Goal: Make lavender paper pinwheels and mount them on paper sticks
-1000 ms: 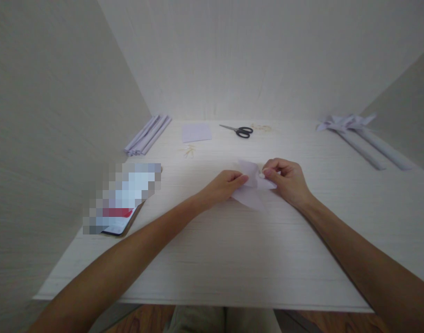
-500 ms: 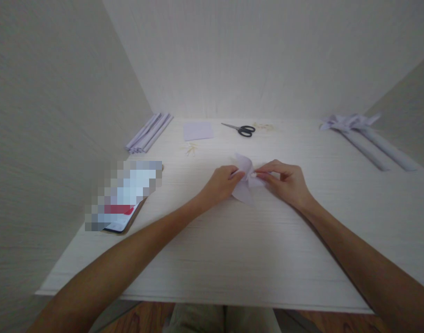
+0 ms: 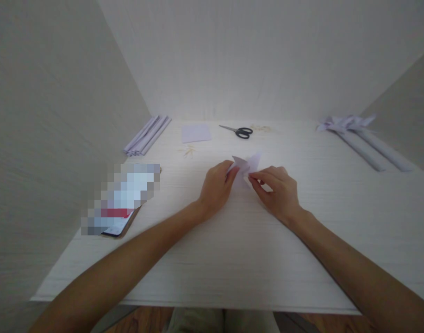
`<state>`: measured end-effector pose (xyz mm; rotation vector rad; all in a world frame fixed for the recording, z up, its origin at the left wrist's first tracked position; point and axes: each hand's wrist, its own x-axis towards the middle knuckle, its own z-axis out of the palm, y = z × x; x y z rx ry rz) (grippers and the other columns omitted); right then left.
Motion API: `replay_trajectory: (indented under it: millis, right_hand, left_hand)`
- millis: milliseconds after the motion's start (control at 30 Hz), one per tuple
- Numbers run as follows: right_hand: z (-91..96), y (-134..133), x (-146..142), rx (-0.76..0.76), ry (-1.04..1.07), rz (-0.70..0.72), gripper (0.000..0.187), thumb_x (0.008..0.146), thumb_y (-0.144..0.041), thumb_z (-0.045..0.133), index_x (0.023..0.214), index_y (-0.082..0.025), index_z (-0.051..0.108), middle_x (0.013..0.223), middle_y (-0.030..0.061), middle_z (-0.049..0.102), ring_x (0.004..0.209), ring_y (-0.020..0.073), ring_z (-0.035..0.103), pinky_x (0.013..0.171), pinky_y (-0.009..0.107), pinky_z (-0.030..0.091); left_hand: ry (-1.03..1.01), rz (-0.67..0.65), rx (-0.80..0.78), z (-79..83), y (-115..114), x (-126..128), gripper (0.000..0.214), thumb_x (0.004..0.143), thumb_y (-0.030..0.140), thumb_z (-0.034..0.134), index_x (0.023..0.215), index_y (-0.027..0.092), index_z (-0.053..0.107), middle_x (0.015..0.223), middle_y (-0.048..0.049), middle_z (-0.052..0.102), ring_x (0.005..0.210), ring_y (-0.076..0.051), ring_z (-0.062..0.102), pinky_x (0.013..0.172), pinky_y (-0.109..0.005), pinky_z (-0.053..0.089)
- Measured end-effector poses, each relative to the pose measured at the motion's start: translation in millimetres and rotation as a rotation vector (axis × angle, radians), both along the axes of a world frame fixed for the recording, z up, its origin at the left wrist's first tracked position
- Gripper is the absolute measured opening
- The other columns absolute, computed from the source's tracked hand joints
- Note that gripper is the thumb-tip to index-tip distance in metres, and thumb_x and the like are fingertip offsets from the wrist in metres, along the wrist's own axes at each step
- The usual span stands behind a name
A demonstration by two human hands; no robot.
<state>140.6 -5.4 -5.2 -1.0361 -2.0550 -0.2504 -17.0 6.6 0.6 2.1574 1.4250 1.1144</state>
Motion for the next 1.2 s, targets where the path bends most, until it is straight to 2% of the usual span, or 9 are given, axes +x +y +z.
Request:
replay_trajectory:
  millis: [167, 433, 1200]
  right_hand:
    - [0.5, -2.6, -3.8, -0.015, 0.055, -0.025, 0.011, 0.076, -0.017, 0.05, 0.073, -0.017, 0.06, 0.057, 0.0015, 0.059, 0.053, 0.0119, 0.052, 0.053, 0.024, 0.04]
    - [1.6, -5.6, -6.0, -0.032, 0.103, -0.001, 0.011, 0.076, -0.016, 0.049, 0.072, -0.018, 0.058, 0.057, 0.0009, 0.058, 0.053, 0.011, 0.052, 0.051, 0.022, 0.041]
    - [-0.2, -3.5, -6.7, -0.039, 0.117, -0.005, 0.013, 0.078, -0.016, 0.047, 0.073, -0.018, 0.059, 0.059, 0.0017, 0.058, 0.055, 0.011, 0.052, 0.053, 0.022, 0.042]
  left_hand:
    - [-0.088, -0.029, 0.014, 0.0, -3.6, 1.9, 0.026, 0.084, 0.031, 0.035, 0.083, 0.014, 0.054, 0.074, -0.003, 0.058, 0.066, -0.011, 0.049, 0.062, -0.022, 0.036]
    - [-0.153, -0.042, 0.041, 0.1, -5.8, 3.2, 0.026, 0.083, 0.031, 0.036, 0.079, 0.014, 0.055, 0.073, -0.0036, 0.058, 0.067, -0.011, 0.05, 0.063, -0.023, 0.037]
    - [-0.159, -0.073, 0.019, 1.1, -5.6, 3.1, 0.026, 0.082, 0.031, 0.038, 0.087, 0.014, 0.057, 0.08, -0.0055, 0.062, 0.073, -0.013, 0.054, 0.068, -0.024, 0.041]
